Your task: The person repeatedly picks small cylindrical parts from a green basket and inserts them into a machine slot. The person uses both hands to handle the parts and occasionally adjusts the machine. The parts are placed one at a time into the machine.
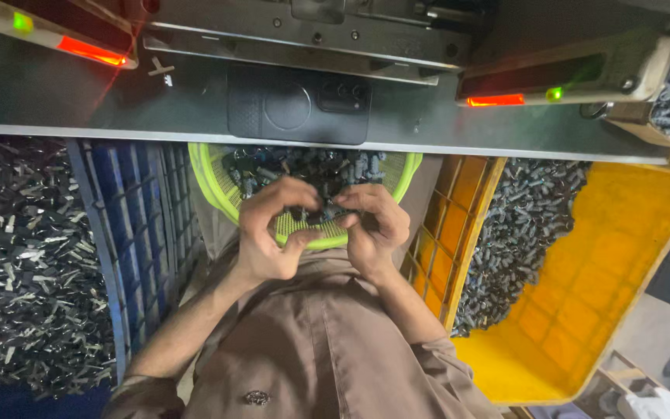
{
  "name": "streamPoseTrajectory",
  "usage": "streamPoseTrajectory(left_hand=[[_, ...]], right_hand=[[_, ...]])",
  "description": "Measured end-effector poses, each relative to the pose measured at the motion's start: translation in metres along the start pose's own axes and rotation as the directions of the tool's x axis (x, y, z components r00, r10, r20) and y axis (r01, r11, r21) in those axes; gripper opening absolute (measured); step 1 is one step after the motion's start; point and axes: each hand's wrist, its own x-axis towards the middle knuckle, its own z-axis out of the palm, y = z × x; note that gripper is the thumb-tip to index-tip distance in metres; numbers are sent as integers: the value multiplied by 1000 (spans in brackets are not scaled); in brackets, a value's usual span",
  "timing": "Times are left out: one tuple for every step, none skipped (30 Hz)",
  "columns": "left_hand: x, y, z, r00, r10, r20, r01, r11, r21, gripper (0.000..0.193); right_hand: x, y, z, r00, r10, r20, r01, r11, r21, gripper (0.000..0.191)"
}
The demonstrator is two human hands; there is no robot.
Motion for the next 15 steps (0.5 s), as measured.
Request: streamPoseTrajectory(left_hand=[[0,3,-2,1000,15,0,-15,999,51,29],[1,6,-4,1000,27,-2,-27,994,106,25],[2,8,-6,999,41,-5,-39,985,166,21],[4,9,-7,999,37,12,-38,987,157,21],[7,10,-9,999,38,29,-42,988,147,21],[10,9,-10,998,42,47,-48,990,134,21],[12,10,-12,994,99,44,-105,983,152,21],[13,9,-13,987,156,44,-161,973,167,21],[14,9,-13,976,210,47,-216,960,180,22],[14,10,-14,984,168,61,-175,971,165,20],[14,10,-14,989,124,75,-134,979,152,18],[13,13,-15,993,77,87,-89,986,142,17],[12,15,-15,997,16,79,-25,993,113,16],[13,18,-16,996,-42,73,36,996,84,15],[12,22,-17,992,-103,69,99,994,53,14]], right_hand=[[-3,0,1,1000,22,-16,-22,1000,18,18],[-6,1,2,999,45,-27,-44,998,40,16],[-9,2,3,999,51,-14,-50,997,65,12],[-11,4,4,999,54,0,-54,994,90,10],[-14,6,5,999,52,12,-53,992,114,10],[-16,8,7,998,70,8,-70,976,205,12],[-18,10,8,996,90,5,-87,953,289,15],[-20,12,9,994,111,1,-103,924,369,19],[-21,14,10,993,117,-1,-107,915,388,20],[-23,15,11,992,124,-5,-112,907,406,22],[-24,16,12,991,132,-7,-116,898,425,25],[-25,18,13,993,120,-8,-107,916,385,30],[-25,19,13,994,108,-5,-100,932,348,35],[-25,22,14,996,94,-4,-89,946,311,40],[-24,25,14,979,205,0,-189,905,381,39]])
